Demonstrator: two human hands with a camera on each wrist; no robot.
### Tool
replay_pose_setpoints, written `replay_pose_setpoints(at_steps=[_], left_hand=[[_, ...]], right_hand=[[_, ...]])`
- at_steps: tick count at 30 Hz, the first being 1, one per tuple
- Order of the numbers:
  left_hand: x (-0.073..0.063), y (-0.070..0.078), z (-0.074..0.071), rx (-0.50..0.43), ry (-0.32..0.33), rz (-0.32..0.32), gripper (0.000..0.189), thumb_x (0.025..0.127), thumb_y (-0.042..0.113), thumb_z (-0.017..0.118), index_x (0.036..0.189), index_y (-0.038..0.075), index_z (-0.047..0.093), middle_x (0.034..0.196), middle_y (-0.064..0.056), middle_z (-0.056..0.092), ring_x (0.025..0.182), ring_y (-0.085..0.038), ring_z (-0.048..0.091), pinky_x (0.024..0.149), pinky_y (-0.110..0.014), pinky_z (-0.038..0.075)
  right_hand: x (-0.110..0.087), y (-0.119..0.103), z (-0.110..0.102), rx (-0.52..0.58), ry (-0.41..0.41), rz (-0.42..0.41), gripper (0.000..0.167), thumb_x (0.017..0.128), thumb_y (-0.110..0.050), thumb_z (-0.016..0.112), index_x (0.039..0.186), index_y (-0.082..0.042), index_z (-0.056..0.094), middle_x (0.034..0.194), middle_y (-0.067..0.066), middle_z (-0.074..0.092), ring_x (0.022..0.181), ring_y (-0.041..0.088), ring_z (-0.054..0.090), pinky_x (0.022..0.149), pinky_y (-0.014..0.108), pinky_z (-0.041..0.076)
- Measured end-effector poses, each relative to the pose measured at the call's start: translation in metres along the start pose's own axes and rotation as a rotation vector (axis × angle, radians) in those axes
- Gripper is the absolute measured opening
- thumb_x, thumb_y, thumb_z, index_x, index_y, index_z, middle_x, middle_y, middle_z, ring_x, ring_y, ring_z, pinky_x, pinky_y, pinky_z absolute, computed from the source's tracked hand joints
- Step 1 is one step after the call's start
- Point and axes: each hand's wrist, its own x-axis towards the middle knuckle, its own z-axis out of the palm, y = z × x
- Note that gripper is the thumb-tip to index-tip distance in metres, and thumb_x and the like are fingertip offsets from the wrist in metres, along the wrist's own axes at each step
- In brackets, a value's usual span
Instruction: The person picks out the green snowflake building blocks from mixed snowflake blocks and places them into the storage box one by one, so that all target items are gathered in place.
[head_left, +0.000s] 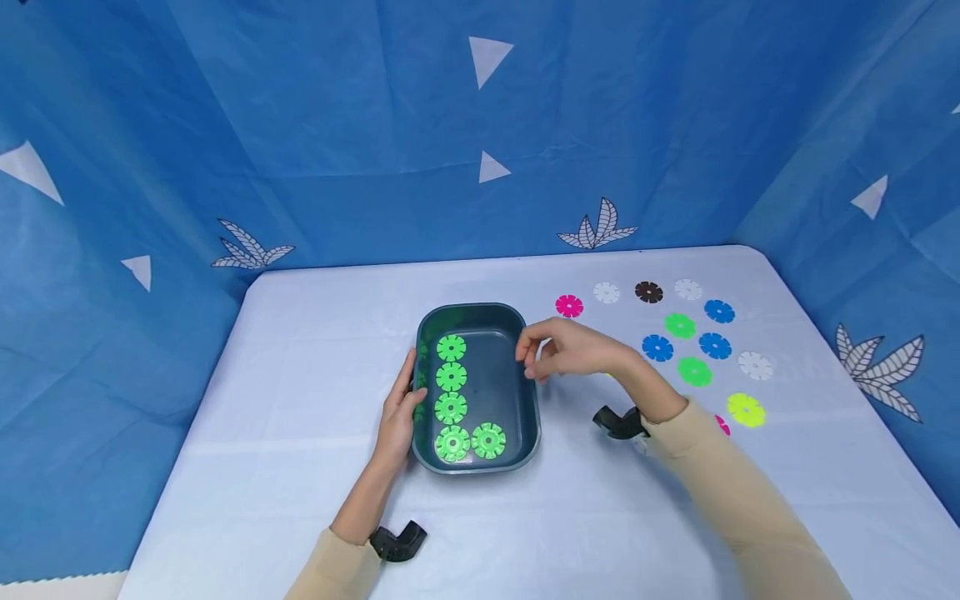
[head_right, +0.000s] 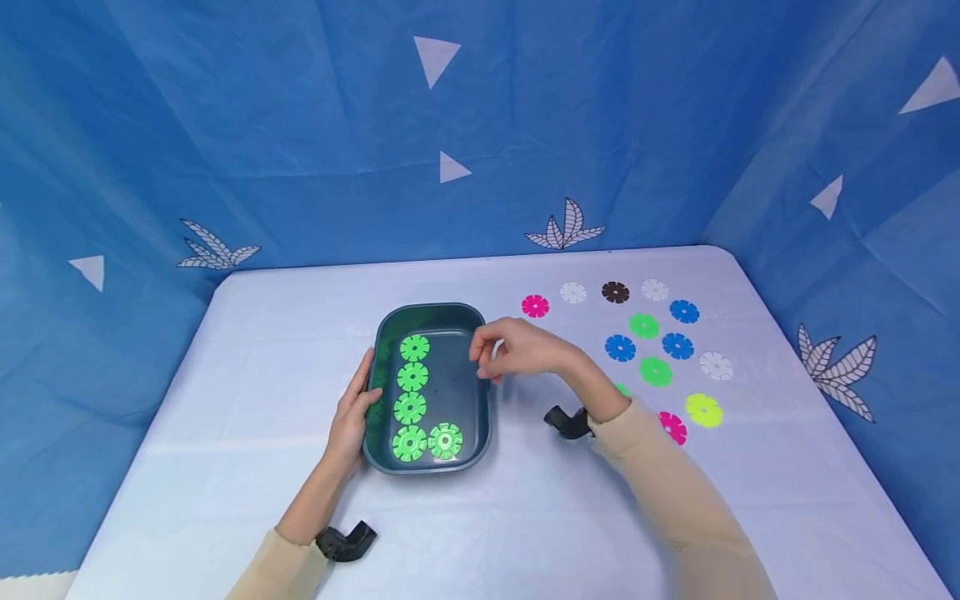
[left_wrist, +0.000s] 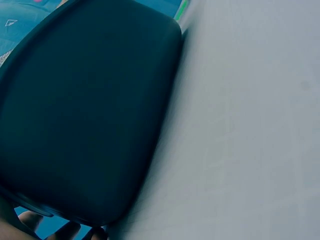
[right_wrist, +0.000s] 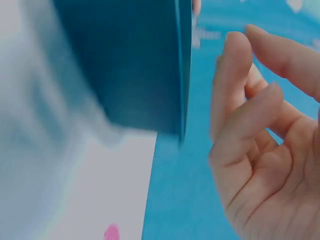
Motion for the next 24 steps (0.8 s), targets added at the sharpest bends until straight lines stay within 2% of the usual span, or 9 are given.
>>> replay_pose_setpoints(at_steps=[2,4,8,13,17,21,24], left_hand=[[0.000,0.000,0.000,0.001,0.000,0.004,0.061,0.101,0.012,0.038,0.158,0.025,0.020,0.165,0.008,0.012,0.153,-0.017,0.004,0.124,-0.045,0.006],[0.000,0.001,0.000,0.001,0.003,0.003,0.061,0.101,0.011,0.038,0.158,0.026,0.020,0.165,0.009,0.012,0.153,-0.017,0.004,0.124,-0.045,0.006],[-0.001,0.002,-0.001,0.003,0.001,0.002,0.061,0.101,0.012,0.038,0.157,0.028,0.020,0.165,0.010,0.012,0.153,-0.016,0.004,0.124,-0.044,0.006],[-0.001,0.001,-0.002,0.001,-0.007,0.003,0.060,0.102,0.012,0.037,0.158,0.027,0.020,0.165,0.009,0.011,0.153,-0.016,0.003,0.124,-0.045,0.005],[-0.001,0.001,-0.001,-0.001,-0.007,0.004,0.060,0.102,0.012,0.037,0.157,0.027,0.020,0.165,0.008,0.011,0.153,-0.016,0.004,0.124,-0.045,0.006],[-0.001,0.001,-0.001,-0.003,-0.009,0.008,0.060,0.102,0.012,0.037,0.157,0.027,0.020,0.165,0.008,0.011,0.153,-0.016,0.004,0.124,-0.044,0.006],[-0.001,0.000,0.000,-0.004,-0.009,0.009,0.060,0.102,0.011,0.037,0.157,0.027,0.020,0.165,0.008,0.011,0.153,-0.016,0.004,0.124,-0.044,0.006]], right_hand=[[-0.012,0.009,-0.013,0.050,0.070,0.050,0.023,0.087,-0.009,0.069,0.107,-0.001,0.063,0.095,0.011,0.063,0.080,0.040,0.066,0.065,0.046,0.054],[-0.024,0.018,-0.027,0.077,0.143,0.101,0.027,0.089,-0.013,0.069,0.112,-0.002,0.062,0.103,0.015,0.061,0.085,0.036,0.067,0.067,0.044,0.055],[-0.051,0.037,-0.055,0.085,0.284,0.200,0.035,0.090,-0.017,0.068,0.121,-0.004,0.058,0.118,0.022,0.057,0.092,0.023,0.067,0.076,0.041,0.055],[-0.086,0.060,-0.088,0.036,0.427,0.316,0.054,0.091,-0.031,0.069,0.135,-0.005,0.050,0.129,0.017,0.054,0.094,0.006,0.062,0.082,0.034,0.051],[-0.110,0.081,-0.110,0.003,0.511,0.382,0.061,0.091,-0.035,0.068,0.139,-0.006,0.046,0.125,0.008,0.054,0.093,-0.001,0.057,0.082,0.031,0.050],[-0.127,0.104,-0.128,-0.009,0.579,0.412,0.057,0.090,-0.037,0.069,0.136,-0.010,0.049,0.115,-0.006,0.056,0.091,-0.004,0.054,0.078,0.024,0.049],[-0.137,0.121,-0.138,0.003,0.609,0.441,0.054,0.090,-0.040,0.068,0.134,-0.015,0.051,0.116,-0.007,0.056,0.089,-0.006,0.053,0.078,0.023,0.049]])
